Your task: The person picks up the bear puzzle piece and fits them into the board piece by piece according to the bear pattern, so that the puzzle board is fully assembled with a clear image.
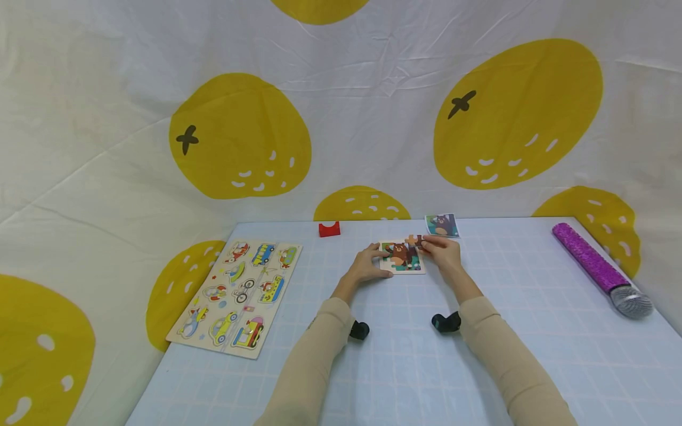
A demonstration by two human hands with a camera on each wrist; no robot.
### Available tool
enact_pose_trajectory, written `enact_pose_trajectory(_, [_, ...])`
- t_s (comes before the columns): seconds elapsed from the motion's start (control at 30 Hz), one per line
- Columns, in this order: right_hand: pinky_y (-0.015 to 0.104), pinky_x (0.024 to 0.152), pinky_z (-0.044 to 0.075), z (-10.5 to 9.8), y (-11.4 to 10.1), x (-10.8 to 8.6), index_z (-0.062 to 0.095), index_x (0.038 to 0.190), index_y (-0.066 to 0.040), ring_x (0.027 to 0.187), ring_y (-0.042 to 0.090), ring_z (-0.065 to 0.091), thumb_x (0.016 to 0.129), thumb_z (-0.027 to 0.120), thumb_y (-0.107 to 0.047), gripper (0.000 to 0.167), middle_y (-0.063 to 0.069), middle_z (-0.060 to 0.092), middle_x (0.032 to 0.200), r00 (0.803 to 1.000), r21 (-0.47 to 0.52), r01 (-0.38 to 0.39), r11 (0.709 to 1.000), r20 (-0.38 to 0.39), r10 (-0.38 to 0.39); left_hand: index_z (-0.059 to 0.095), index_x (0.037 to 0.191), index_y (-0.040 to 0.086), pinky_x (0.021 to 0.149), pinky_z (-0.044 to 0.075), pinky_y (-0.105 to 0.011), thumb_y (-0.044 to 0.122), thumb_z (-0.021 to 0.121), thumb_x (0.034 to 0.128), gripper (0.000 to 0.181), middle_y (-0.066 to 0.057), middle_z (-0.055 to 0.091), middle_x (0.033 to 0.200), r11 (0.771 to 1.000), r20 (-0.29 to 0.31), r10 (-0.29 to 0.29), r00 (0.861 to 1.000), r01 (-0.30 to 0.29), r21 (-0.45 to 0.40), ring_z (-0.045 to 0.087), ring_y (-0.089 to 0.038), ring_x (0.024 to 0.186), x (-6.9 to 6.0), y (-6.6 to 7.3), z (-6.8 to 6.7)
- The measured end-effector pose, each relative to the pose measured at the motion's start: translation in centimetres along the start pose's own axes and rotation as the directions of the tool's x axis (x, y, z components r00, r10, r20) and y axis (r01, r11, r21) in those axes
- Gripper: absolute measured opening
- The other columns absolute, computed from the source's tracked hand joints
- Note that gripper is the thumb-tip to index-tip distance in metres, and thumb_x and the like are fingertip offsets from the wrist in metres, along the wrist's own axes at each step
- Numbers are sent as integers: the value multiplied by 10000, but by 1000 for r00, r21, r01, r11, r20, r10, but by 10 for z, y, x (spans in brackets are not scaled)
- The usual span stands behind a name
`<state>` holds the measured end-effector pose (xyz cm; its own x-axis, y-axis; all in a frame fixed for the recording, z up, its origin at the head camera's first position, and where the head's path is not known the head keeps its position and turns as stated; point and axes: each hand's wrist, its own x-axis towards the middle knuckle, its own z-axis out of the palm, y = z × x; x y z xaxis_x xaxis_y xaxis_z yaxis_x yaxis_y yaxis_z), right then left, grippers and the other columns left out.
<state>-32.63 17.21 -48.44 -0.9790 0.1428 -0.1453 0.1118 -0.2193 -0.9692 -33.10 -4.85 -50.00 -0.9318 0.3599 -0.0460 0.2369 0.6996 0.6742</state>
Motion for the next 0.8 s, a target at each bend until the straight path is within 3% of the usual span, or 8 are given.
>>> enact_pose_trajectory(0.3, [201,679,547,2,4,-1,607,1142,112,649,59,665,859,624,53,290,-71,658,738,1000,18,6,1000,-22,-6,611,1267,127,1129,203,-471,296,788,759,563,-64,347,1500,1000,-7,6,1000,-6,-9,192,-221,1426,-1,0,0])
enact_pose_trajectory(0.63, [176,668,539,5,5,-3,553,1223,114,664,35,645,892,599,6,352,-40,643,843,999,-83,-25,996,-23,23,616,1258,114,1130,209,-457,293,792,756,562,-68,353,1496,1000,-15,8,1000,-8,-28,196,-222,1425,-1,0,0])
enact_pose_trajectory(0.8, [182,653,542,5,7,-2,522,1235,141,635,37,640,886,599,22,376,-64,652,779,1000,-73,-10,997,14,11,620,1254,117,1128,215,-454,302,792,753,561,-70,356,1495,1000,-19,3,1000,-4,-20,200,-223,1424,-1,0,0])
